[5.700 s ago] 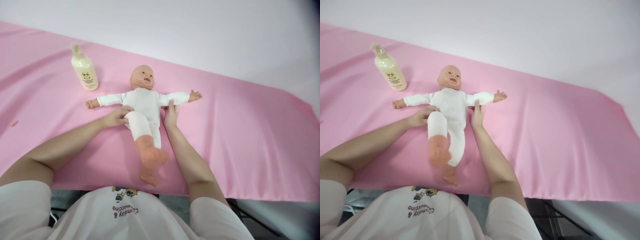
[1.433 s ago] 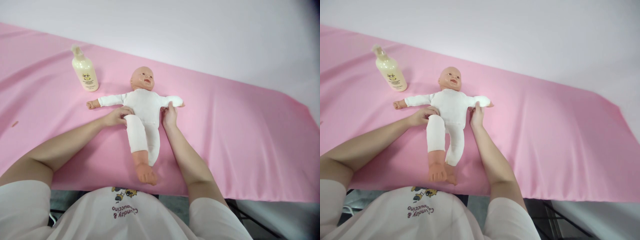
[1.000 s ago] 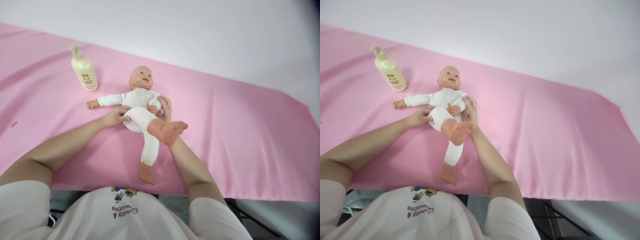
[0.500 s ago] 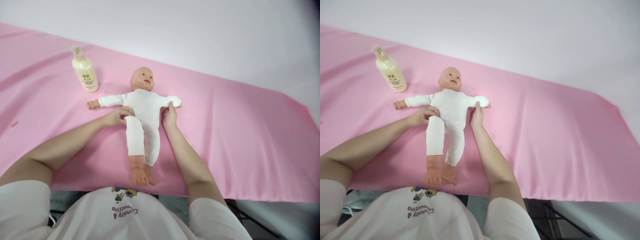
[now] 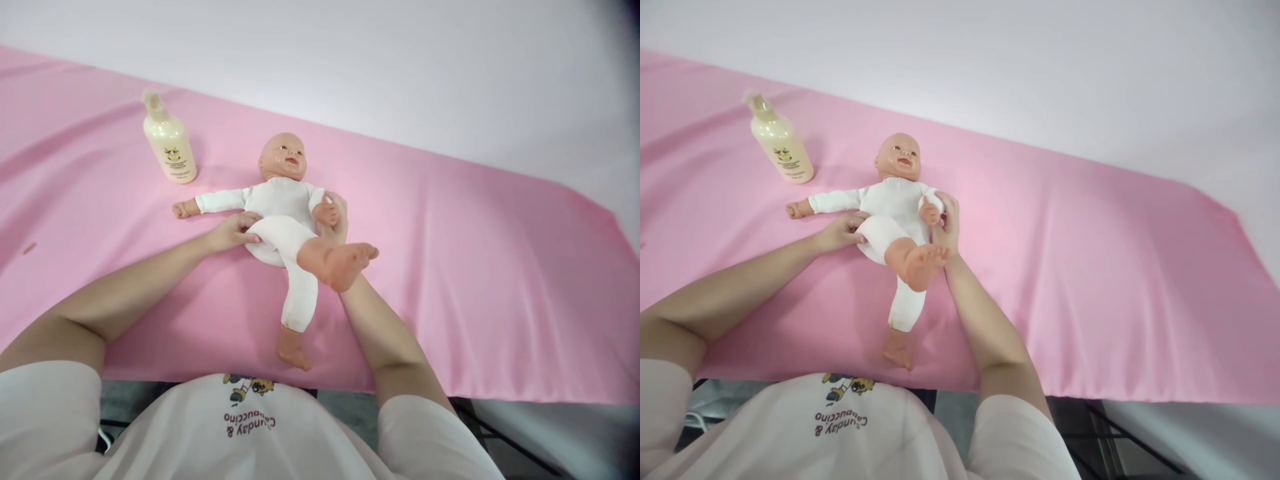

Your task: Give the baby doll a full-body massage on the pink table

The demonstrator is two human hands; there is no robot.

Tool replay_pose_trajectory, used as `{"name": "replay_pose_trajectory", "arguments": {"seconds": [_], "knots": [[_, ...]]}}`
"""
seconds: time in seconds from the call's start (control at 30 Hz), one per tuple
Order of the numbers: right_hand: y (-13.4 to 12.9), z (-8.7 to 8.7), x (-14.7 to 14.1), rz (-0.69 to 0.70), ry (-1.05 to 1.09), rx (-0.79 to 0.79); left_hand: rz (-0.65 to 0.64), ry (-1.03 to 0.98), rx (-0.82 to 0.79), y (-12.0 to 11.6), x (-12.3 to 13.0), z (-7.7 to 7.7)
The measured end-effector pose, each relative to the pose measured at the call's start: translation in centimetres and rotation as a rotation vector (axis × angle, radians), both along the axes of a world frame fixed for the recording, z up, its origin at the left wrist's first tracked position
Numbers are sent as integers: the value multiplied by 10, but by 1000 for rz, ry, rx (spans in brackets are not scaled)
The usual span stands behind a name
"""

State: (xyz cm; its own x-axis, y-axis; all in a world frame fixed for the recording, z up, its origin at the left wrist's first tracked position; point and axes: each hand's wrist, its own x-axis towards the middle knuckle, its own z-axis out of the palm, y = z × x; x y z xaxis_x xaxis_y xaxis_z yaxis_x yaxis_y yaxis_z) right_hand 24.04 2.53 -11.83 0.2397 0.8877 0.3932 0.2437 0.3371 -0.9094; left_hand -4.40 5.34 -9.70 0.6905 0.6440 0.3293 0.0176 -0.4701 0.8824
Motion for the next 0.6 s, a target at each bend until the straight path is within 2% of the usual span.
{"name": "replay_pose_trajectory", "arguments": {"seconds": [0.07,0.2,0.33,0.4,0.5,0.6], "knots": [[5,-4,1,-55,158,16,-30,-23,19,1,0,0],[14,-10,3,-118,472,-57,-80,-41,38,2,-2,0],[15,-8,1,-110,587,-92,-72,-31,30,0,-2,0],[13,-5,0,-128,545,-78,-76,-28,23,-1,-1,1],[6,-1,-2,-173,354,-8,-72,-22,22,-2,-1,3],[0,1,-4,-125,132,64,-43,-6,26,-2,0,4]]}}
